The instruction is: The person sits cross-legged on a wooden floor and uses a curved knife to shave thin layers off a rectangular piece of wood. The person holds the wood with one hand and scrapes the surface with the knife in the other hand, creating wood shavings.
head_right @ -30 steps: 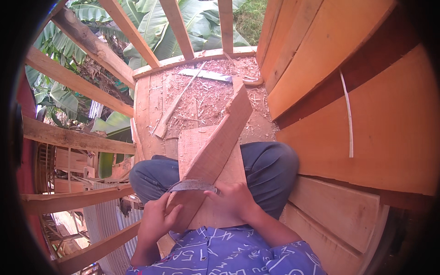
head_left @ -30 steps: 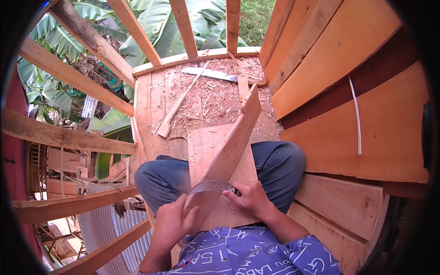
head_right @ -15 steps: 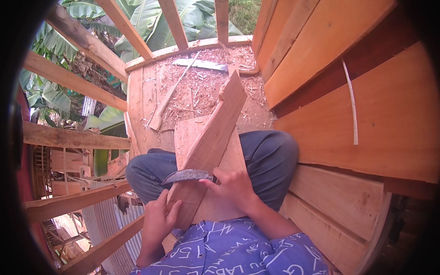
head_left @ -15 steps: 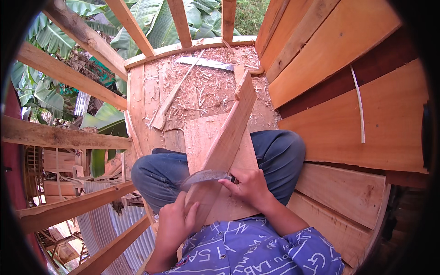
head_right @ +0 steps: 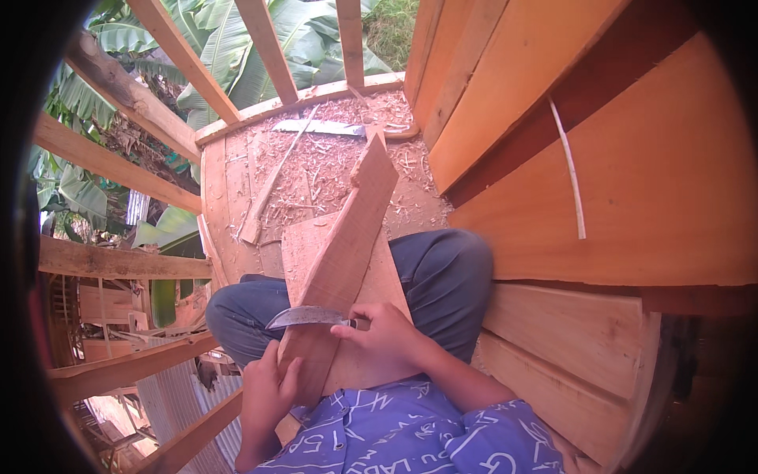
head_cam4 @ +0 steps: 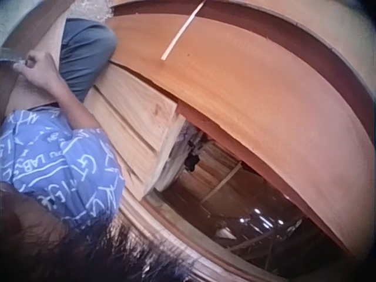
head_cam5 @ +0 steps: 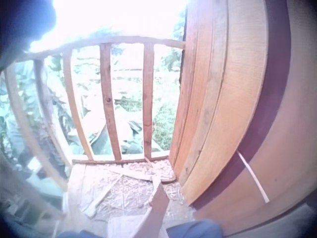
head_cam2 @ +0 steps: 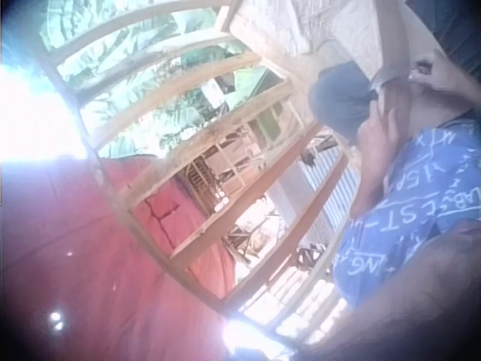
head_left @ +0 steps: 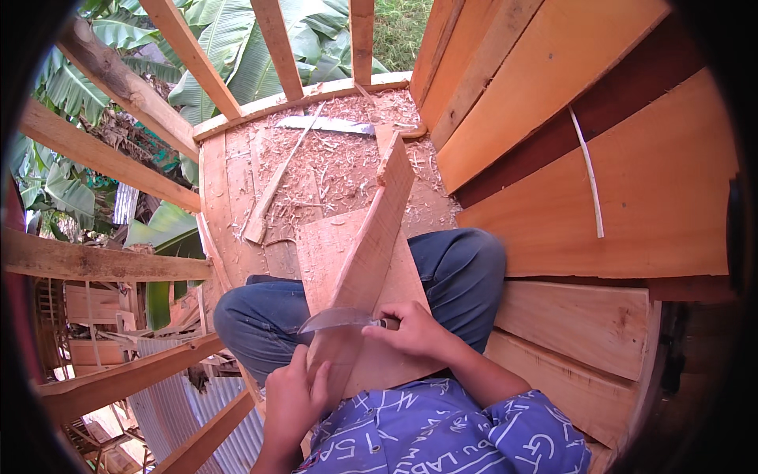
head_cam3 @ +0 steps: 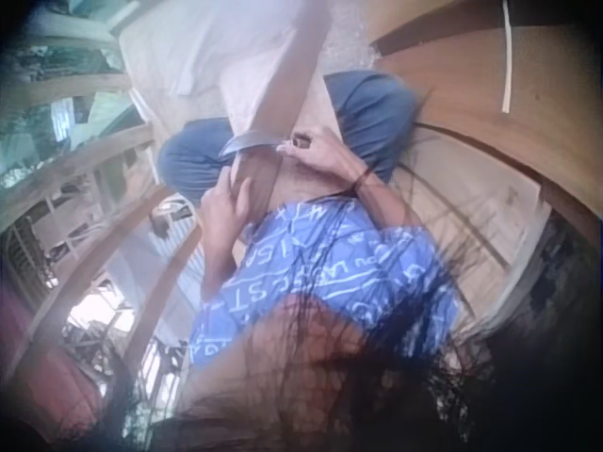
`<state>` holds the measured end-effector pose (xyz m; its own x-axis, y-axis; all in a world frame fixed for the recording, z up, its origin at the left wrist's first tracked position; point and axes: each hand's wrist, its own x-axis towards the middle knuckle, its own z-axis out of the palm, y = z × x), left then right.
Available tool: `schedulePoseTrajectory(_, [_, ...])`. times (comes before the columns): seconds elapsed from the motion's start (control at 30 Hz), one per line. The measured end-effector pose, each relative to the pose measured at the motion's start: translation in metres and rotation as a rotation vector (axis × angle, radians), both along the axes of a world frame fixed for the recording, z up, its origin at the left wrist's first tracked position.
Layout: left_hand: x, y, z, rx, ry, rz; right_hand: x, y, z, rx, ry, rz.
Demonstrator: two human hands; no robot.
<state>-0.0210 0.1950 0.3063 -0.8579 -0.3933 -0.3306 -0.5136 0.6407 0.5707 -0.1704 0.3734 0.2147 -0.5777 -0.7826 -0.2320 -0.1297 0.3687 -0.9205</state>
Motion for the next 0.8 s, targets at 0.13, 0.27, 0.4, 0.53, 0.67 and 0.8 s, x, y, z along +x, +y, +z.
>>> schedulePoseTrajectory(0.13, [0.0,-0.004,0.0,0.01,-0.041,0.005,0.001,0.009,-0.018,-0.304,-0.457,0.22])
schedulePoseTrajectory(0.27, [0.003,-0.005,-0.003,0.019,-0.046,-0.022,0.004,0.016,0.016,-0.11,-1.026,0.19])
schedulePoseTrajectory(0.4, [0.004,-0.007,-0.001,0.035,-0.092,-0.032,0.004,0.014,0.023,-0.096,-0.946,0.198])
schedulePoseTrajectory(0.53, [0.009,-0.008,-0.004,0.047,-0.058,-0.05,0.002,0.014,0.025,-0.112,-0.955,0.213])
schedulePoseTrajectory(0.67, [0.008,-0.007,-0.004,0.059,-0.049,-0.052,0.005,0.017,0.015,-0.151,-1.022,0.201])
schedulePoseTrajectory(0.8, [0.01,-0.006,-0.006,0.064,-0.051,-0.038,0.009,0.015,0.014,-0.154,-1.068,0.193])
